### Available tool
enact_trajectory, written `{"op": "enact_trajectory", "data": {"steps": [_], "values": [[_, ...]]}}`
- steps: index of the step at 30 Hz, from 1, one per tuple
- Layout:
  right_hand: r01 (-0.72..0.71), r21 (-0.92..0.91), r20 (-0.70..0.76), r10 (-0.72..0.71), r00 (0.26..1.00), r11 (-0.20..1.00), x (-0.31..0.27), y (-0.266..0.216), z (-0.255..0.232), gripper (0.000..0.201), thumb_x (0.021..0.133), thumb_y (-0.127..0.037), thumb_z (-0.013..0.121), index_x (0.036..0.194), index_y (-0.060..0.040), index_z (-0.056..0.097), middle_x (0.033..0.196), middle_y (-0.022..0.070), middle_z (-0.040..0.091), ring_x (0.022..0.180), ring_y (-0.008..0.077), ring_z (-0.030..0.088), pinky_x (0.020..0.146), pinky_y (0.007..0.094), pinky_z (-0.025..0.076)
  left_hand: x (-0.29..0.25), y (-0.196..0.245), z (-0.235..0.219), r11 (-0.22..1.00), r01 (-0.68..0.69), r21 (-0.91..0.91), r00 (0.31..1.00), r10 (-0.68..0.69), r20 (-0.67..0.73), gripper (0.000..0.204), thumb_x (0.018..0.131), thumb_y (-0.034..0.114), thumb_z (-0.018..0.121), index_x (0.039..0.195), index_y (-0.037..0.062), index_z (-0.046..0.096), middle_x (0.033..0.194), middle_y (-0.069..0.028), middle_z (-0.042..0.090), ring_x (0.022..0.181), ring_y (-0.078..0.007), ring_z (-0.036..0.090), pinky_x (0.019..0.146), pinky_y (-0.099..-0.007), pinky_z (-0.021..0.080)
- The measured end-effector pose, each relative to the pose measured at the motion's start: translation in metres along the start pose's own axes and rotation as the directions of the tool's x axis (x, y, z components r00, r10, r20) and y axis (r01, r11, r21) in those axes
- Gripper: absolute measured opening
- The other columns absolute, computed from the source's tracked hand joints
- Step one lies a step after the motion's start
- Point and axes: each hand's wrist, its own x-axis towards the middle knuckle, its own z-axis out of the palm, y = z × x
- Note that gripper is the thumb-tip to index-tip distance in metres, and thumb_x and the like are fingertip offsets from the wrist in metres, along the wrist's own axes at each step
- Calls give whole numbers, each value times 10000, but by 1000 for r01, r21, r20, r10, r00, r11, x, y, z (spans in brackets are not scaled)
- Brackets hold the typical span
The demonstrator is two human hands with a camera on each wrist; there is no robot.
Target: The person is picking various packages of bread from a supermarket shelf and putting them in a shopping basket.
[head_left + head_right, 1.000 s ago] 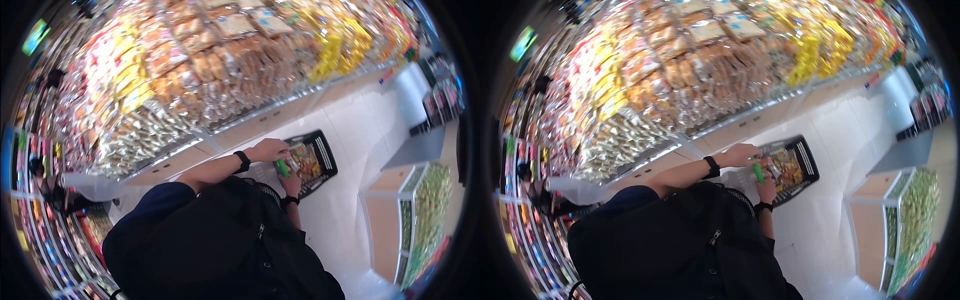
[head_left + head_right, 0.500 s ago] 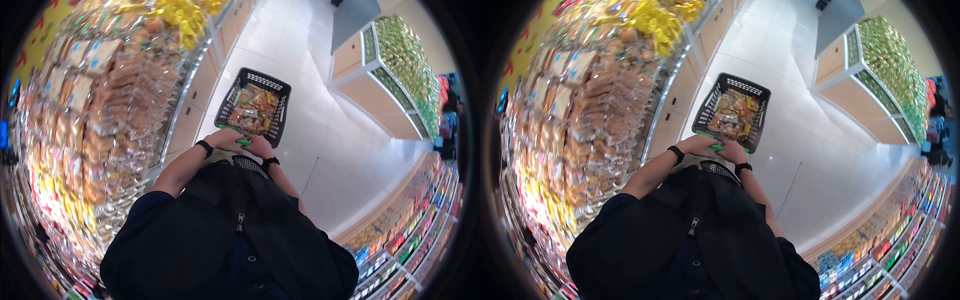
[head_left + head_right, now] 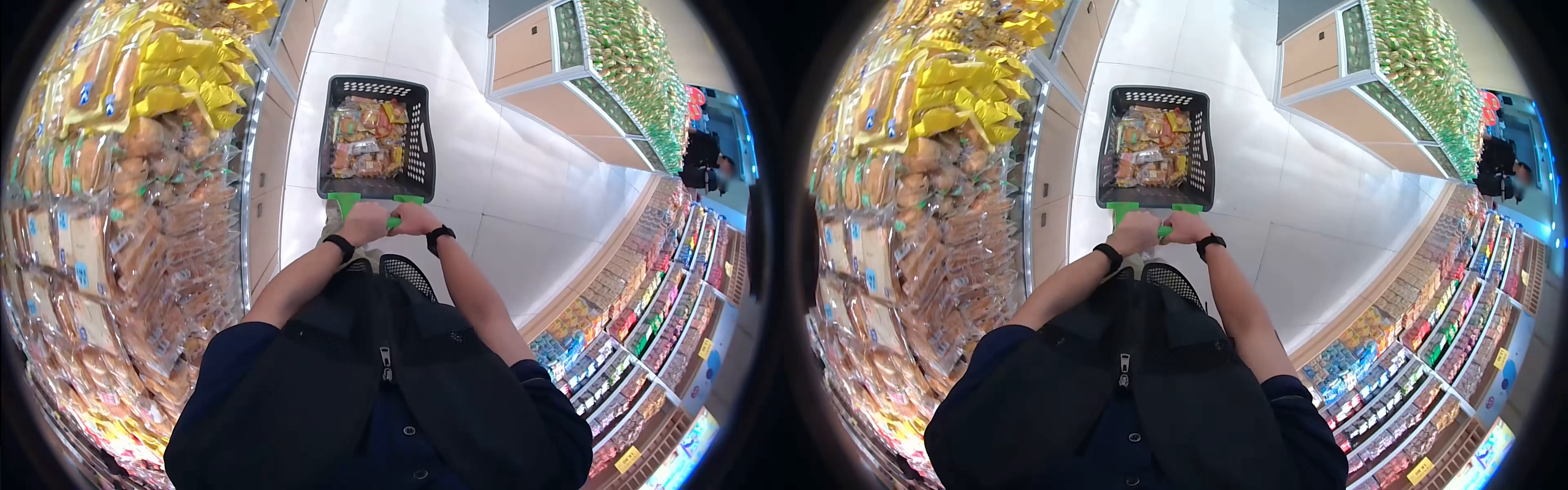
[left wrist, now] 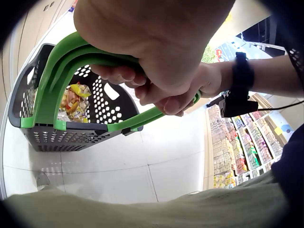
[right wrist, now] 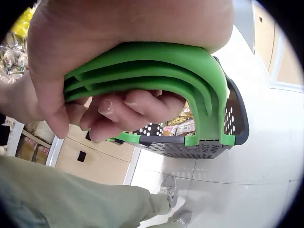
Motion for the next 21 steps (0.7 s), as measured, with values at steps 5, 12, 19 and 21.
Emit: {"op": "enact_trajectory", "data": {"steps": [5,12,19,21], "values": [[31,-54,-105,-37,994,998,21,11,-50,360,712,-389,749,926,-100,754,870,167,716,818,365,675,766,450,530,56,-23,-22,997,-65,-41,996,68,63,245,749,264,693,859,49,727,776,-198,695,773,-362,697,724,-467,553],[30,-99,-126,-42,991,995,63,15,-140,349,736,-381,744,934,-94,750,867,186,709,834,378,673,777,470,533,127,-42,-85,995,-95,19,995,96,-41,164,723,210,680,775,63,732,763,-172,700,749,-345,700,691,-447,565],[129,-7,-235,-127,964,992,121,57,-249,330,734,-359,729,925,-92,753,881,206,700,832,400,664,755,466,537,244,-58,-160,998,-28,58,996,23,87,252,773,276,653,951,113,725,835,-188,699,795,-391,684,733,-492,550],[161,11,-228,-154,961,987,140,45,-272,340,715,-369,743,911,-91,748,850,207,698,785,406,666,732,461,540,260,-78,-178,992,61,113,986,-77,150,303,791,324,661,1039,162,722,867,-202,697,831,-395,681,754,-512,544]]}}
